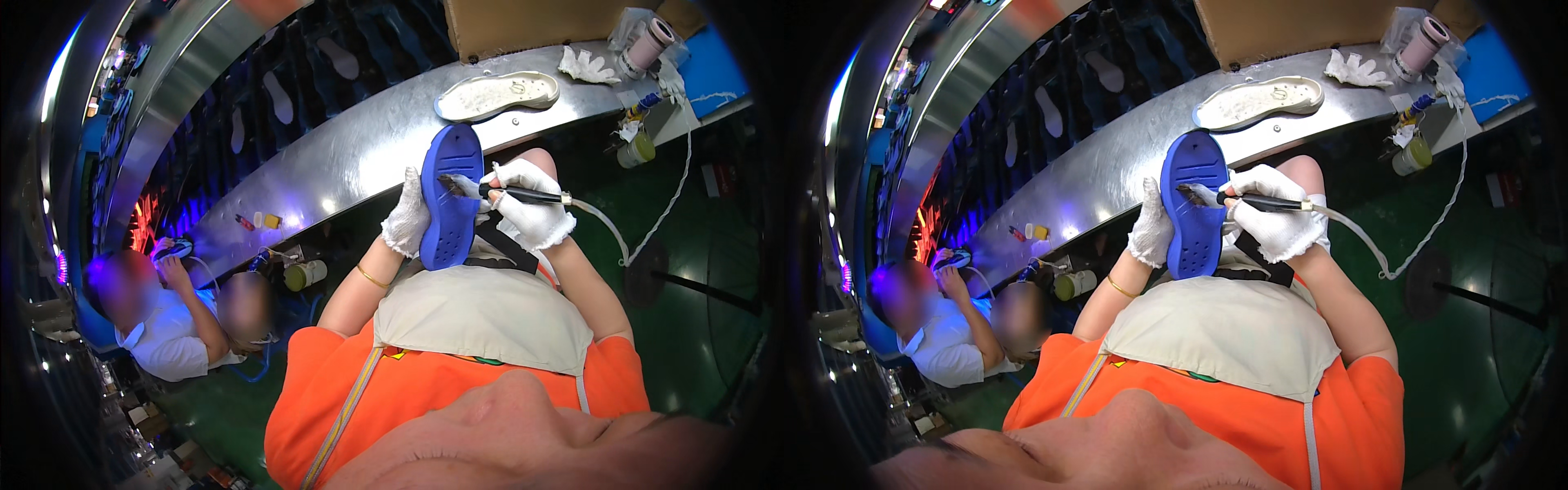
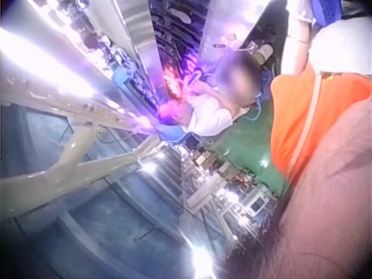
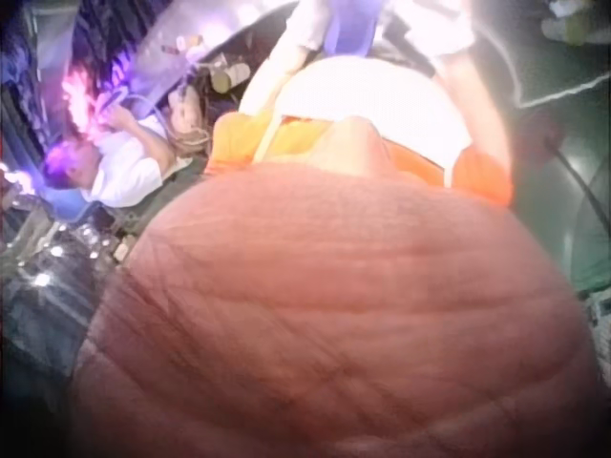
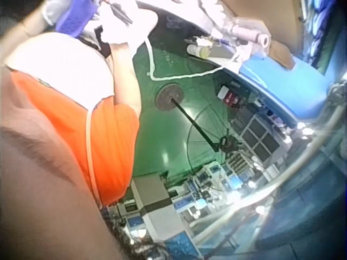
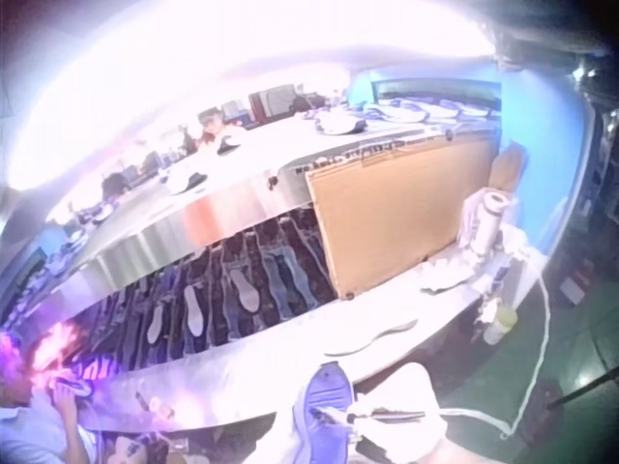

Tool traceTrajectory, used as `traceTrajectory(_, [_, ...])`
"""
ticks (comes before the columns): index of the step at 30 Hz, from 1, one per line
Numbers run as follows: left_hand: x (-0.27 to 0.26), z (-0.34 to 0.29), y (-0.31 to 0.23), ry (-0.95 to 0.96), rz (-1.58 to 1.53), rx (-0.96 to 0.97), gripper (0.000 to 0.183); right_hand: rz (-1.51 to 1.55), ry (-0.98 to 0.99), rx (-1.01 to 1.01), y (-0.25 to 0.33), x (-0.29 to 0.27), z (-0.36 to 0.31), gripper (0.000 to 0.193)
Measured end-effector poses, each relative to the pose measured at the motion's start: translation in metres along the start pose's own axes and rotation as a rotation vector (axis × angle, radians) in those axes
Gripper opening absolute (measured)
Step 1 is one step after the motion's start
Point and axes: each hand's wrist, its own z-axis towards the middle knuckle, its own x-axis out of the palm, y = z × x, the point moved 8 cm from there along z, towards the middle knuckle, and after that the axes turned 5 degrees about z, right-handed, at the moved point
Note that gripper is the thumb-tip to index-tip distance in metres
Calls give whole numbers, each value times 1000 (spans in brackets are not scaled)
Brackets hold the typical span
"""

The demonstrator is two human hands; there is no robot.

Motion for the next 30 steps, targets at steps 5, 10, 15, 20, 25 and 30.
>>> traceTrajectory(5, [-5,1,12,157,-171,-88,89,32,-1,5,-4,8,2,9])
traceTrajectory(10, [0,-7,15,83,-97,-115,94,126,-27,93,-18,9,7,9])
traceTrajectory(15, [-17,9,-5,-106,-144,-4,91,117,51,-38,-1,28,9,13])
traceTrajectory(20, [-6,21,-35,-157,-392,186,93,356,-78,137,-6,19,26,10])
traceTrajectory(25, [-11,32,-51,49,-490,280,87,129,100,-55,29,38,31,13])
traceTrajectory(30, [-16,35,-71,-52,-387,382,96,169,29,-77,27,30,36,13])
